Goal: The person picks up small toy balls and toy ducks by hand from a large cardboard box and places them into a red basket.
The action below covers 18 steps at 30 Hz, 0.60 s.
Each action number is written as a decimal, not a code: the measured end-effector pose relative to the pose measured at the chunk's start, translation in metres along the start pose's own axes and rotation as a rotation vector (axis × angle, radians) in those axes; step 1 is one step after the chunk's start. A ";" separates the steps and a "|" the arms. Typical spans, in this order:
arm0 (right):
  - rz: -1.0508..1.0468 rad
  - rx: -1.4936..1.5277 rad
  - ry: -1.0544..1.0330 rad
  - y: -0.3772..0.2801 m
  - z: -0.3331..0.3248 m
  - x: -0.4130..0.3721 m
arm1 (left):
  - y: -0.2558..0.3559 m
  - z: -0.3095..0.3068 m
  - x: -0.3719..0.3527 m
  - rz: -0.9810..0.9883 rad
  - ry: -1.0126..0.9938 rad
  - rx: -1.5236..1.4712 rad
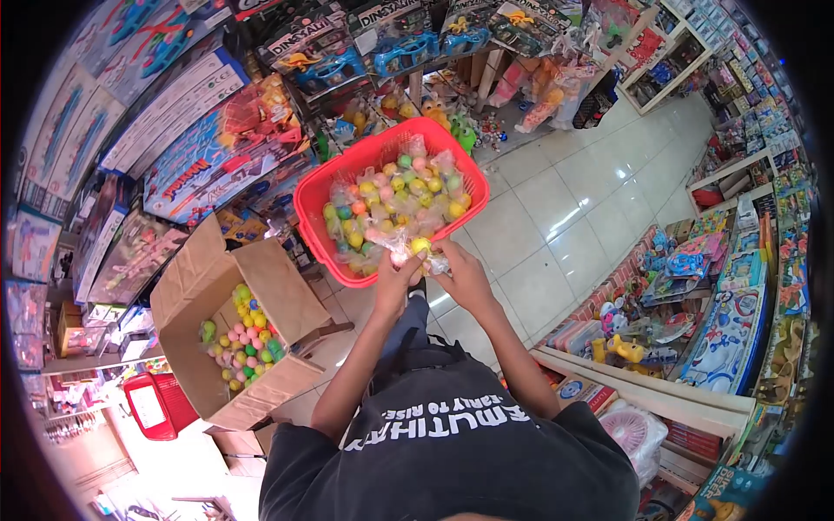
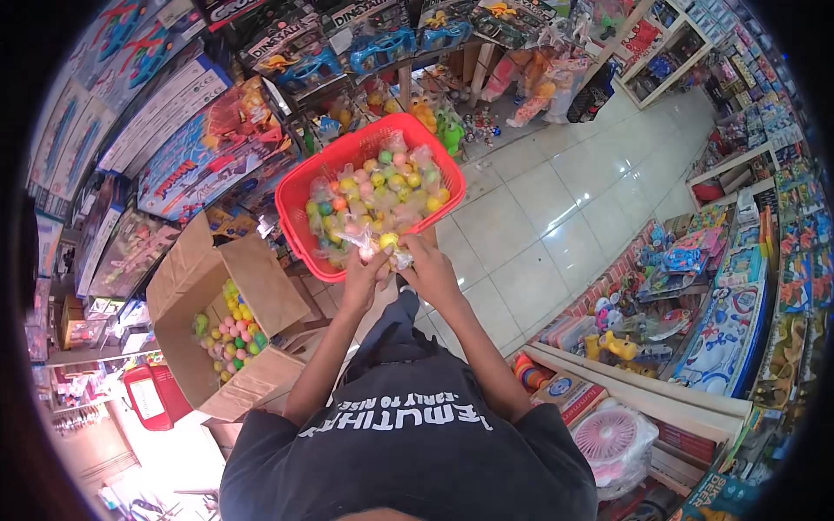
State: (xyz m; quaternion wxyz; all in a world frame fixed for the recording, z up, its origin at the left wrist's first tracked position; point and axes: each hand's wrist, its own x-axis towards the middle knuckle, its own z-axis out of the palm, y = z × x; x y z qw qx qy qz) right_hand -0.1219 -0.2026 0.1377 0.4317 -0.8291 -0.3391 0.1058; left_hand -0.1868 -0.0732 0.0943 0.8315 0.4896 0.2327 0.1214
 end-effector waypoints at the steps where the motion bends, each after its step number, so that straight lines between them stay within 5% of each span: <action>1: 0.003 -0.003 -0.004 0.006 -0.002 0.009 | 0.005 0.005 0.007 -0.003 0.001 -0.004; 3: -0.124 -0.053 0.127 0.018 -0.007 0.031 | 0.012 0.015 0.026 0.018 -0.012 0.022; 8: -0.134 -0.014 0.077 0.033 -0.028 0.094 | 0.014 0.024 0.083 0.064 -0.023 -0.081; 10: -0.094 0.048 0.013 0.038 -0.032 0.121 | 0.024 0.021 0.102 -0.090 -0.028 -0.250; 12: -0.034 0.009 0.011 0.044 -0.041 0.151 | 0.011 0.009 0.132 0.019 -0.020 -0.200; 18: -0.069 0.099 0.066 0.070 -0.046 0.231 | 0.028 -0.005 0.177 -0.103 0.200 0.117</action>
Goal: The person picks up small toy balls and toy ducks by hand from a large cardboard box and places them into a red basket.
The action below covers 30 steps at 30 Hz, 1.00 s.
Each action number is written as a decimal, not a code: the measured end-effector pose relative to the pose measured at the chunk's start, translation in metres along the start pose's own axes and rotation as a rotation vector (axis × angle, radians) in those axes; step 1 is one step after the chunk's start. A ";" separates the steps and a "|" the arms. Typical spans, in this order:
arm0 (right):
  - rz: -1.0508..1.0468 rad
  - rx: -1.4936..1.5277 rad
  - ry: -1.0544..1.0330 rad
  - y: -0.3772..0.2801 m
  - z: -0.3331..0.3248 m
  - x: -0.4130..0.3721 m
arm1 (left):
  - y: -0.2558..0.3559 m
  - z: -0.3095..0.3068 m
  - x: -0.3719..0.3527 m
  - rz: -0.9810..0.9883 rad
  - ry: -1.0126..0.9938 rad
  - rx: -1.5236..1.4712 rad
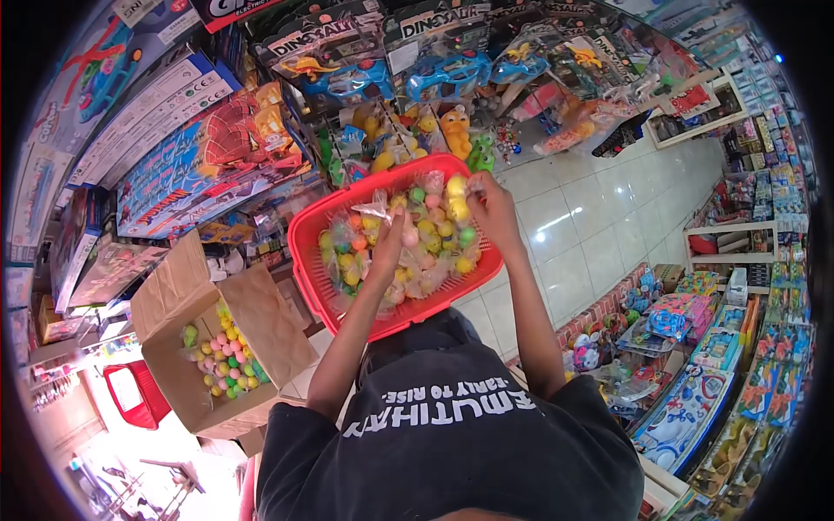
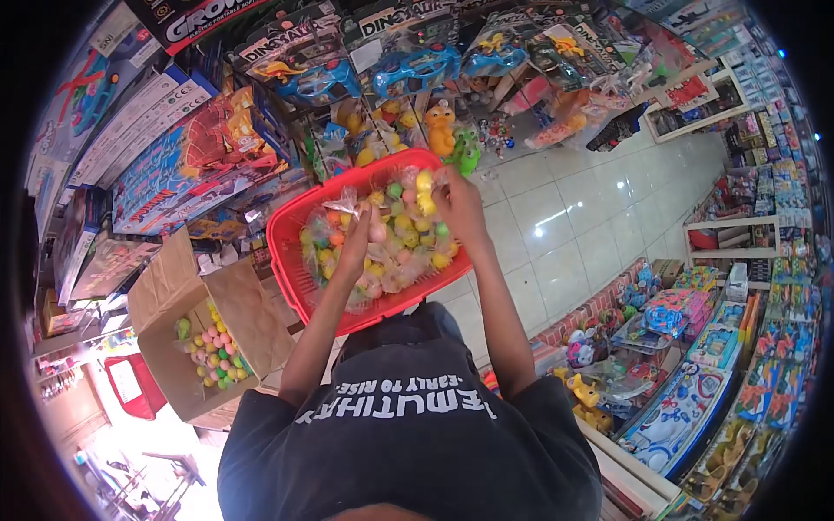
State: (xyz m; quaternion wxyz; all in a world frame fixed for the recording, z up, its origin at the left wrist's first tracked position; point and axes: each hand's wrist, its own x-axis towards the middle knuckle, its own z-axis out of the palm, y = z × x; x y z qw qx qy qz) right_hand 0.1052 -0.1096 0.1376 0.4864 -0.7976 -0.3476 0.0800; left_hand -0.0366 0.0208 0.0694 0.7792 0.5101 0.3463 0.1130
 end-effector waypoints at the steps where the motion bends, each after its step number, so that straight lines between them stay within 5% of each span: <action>1: -0.014 -0.025 -0.028 0.008 0.002 0.010 | 0.003 -0.003 0.005 0.013 -0.072 -0.006; 7: -0.256 -0.310 -0.186 0.051 0.025 0.038 | -0.022 -0.017 0.029 -0.080 0.021 -0.023; 10: -0.081 -0.457 -0.329 0.063 0.036 0.041 | -0.027 -0.022 0.033 -0.098 0.007 -0.053; 19: -0.080 -0.850 -0.483 0.082 0.060 0.033 | -0.029 -0.019 0.031 -0.068 0.079 -0.170; 30: -0.181 -0.857 -0.364 0.081 0.057 0.001 | -0.042 0.004 0.043 -0.080 0.013 -0.165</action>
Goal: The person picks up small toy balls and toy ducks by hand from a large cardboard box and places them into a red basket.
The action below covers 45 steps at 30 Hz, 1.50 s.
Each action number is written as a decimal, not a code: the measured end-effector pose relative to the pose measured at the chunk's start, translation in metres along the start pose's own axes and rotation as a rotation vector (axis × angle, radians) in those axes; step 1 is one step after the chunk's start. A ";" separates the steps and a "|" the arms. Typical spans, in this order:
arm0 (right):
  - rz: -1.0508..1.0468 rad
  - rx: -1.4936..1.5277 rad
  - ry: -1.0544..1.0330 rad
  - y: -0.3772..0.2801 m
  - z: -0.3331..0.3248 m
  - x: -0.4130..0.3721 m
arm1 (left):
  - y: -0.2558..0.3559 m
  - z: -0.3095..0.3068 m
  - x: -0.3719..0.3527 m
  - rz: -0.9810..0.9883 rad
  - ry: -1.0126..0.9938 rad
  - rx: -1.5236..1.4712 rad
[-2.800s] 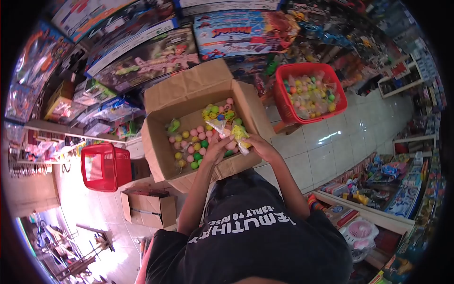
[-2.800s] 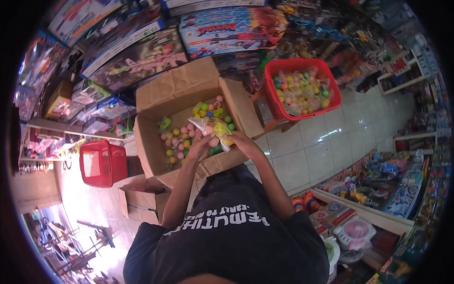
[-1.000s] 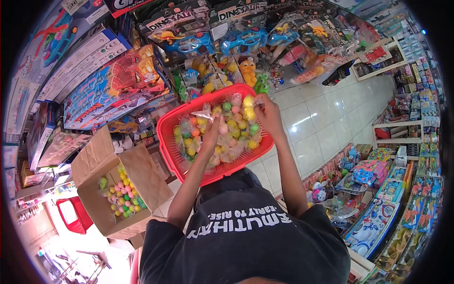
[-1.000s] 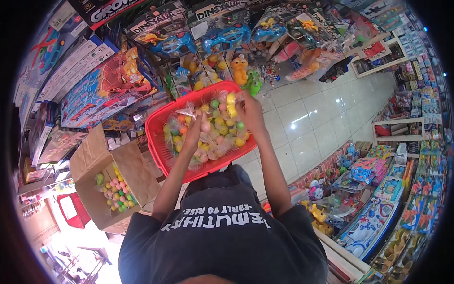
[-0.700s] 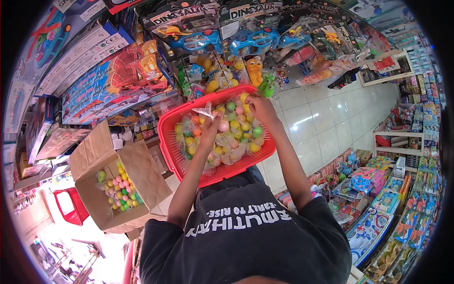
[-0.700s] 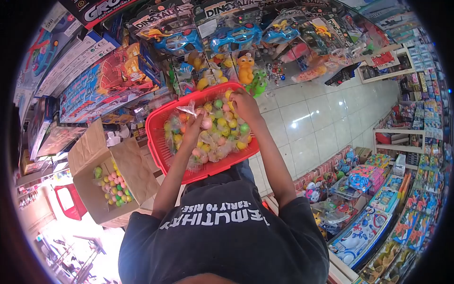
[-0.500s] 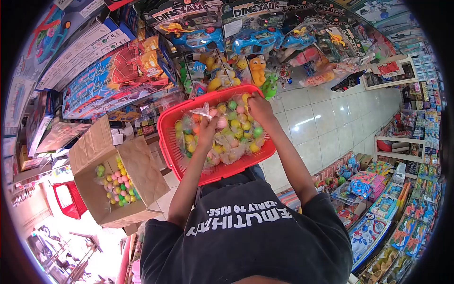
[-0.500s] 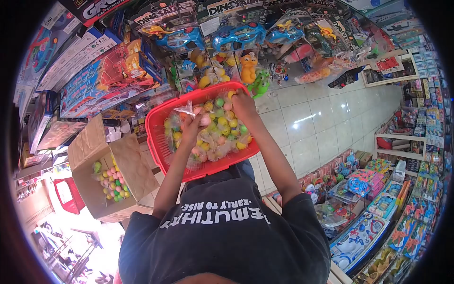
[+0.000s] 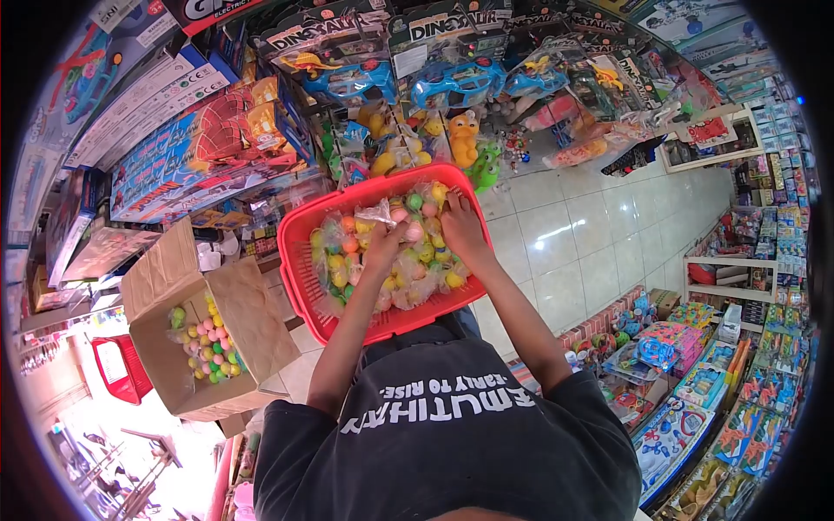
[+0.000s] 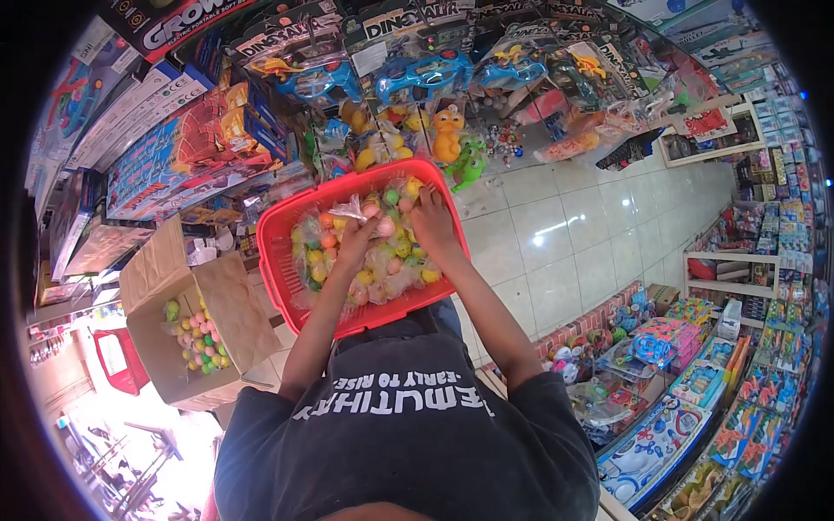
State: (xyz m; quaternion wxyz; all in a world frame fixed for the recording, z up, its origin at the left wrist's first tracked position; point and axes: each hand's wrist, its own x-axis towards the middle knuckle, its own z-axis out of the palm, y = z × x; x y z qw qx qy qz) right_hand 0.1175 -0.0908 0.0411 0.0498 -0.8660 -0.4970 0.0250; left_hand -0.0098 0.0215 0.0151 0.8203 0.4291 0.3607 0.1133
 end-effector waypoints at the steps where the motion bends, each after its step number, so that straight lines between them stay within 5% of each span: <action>1: 0.015 -0.032 0.004 -0.003 -0.004 0.000 | 0.000 0.001 0.001 0.007 -0.004 0.006; 11: -0.090 -0.203 0.025 -0.004 0.002 -0.012 | -0.002 0.002 0.011 0.020 -0.048 0.020; 19: -0.165 -0.128 0.093 -0.006 0.011 -0.030 | -0.007 -0.006 0.046 0.108 -0.304 0.376; 28: 0.057 0.156 -0.062 -0.002 0.014 -0.030 | -0.022 -0.010 0.074 0.329 -0.384 0.679; 35: 0.085 -0.031 -0.203 -0.010 0.021 -0.025 | -0.006 0.005 0.061 0.204 -0.379 0.730; 38: 0.112 0.047 -0.206 -0.005 0.019 -0.022 | -0.009 0.011 0.059 0.070 -0.259 0.491; 40: 0.151 0.077 -0.186 -0.007 0.020 -0.021 | -0.021 0.008 0.060 0.256 -0.189 0.343; 45: 0.170 0.033 -0.149 -0.010 0.029 -0.017 | -0.023 0.005 0.058 0.459 -0.271 0.616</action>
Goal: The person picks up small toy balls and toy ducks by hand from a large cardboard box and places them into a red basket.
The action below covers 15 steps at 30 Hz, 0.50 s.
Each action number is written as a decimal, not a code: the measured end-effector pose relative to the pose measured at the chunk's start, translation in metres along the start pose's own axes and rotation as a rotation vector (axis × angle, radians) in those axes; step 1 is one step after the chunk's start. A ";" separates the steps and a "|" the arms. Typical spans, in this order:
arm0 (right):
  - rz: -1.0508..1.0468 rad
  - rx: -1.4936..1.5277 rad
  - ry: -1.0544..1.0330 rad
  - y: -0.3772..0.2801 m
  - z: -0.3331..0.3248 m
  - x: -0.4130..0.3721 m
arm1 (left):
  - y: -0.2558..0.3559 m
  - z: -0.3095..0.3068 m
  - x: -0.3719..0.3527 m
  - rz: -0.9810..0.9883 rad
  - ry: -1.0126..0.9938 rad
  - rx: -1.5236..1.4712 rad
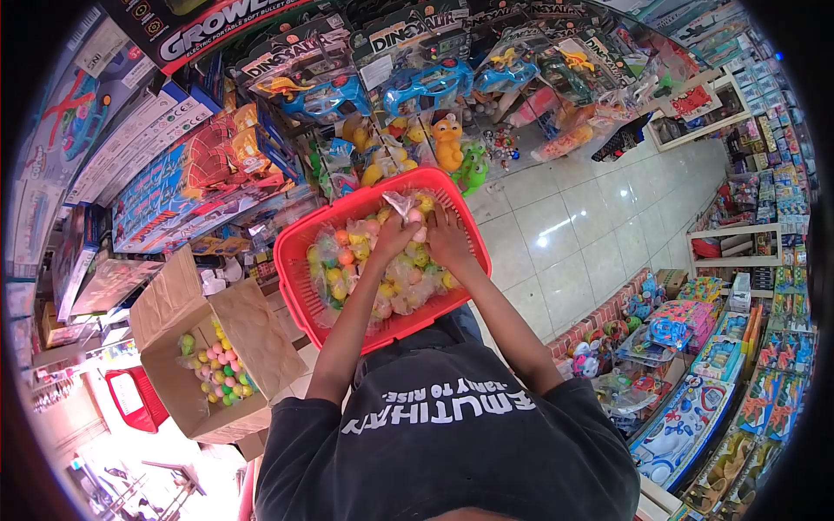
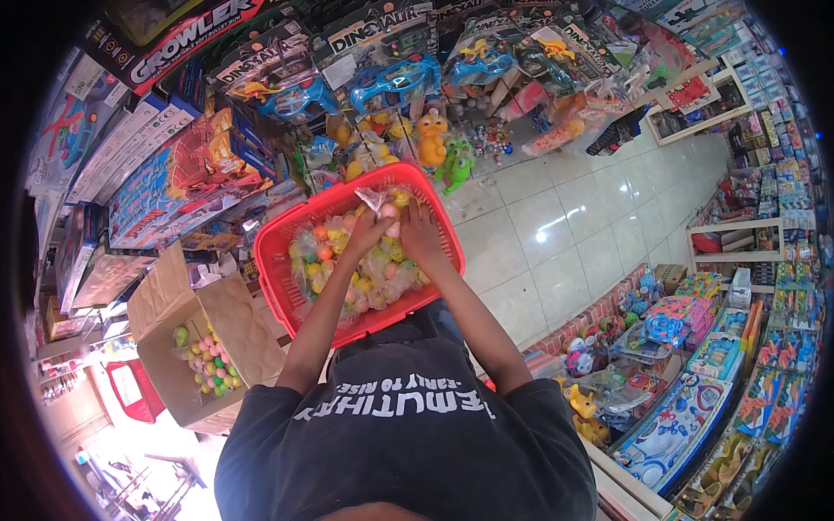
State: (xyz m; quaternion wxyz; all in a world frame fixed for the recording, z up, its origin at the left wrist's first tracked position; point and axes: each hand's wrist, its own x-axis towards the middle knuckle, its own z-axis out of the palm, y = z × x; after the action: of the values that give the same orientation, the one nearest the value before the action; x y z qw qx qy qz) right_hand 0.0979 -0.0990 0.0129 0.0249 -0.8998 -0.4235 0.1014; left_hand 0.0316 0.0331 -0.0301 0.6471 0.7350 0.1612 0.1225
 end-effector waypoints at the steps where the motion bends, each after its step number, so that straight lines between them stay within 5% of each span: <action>1: 0.011 -0.019 0.008 0.000 0.003 0.001 | -0.003 0.001 0.002 -0.008 -0.014 0.022; 6: 0.012 0.032 0.075 -0.001 0.009 -0.002 | 0.006 -0.002 0.012 0.149 -0.028 0.165; 12: -0.035 0.082 0.123 0.002 0.002 -0.019 | 0.001 -0.002 0.012 -0.043 -0.171 0.282; 15: -0.013 0.057 0.074 0.005 -0.002 -0.025 | 0.004 0.000 0.001 -0.079 -0.043 0.175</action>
State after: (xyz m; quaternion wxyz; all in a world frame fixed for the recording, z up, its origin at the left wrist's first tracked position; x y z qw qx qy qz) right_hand 0.0866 -0.1214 0.0184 0.0670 -0.8992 -0.4249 0.0799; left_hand 0.0325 0.0331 -0.0258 0.5881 0.7843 0.1859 0.0665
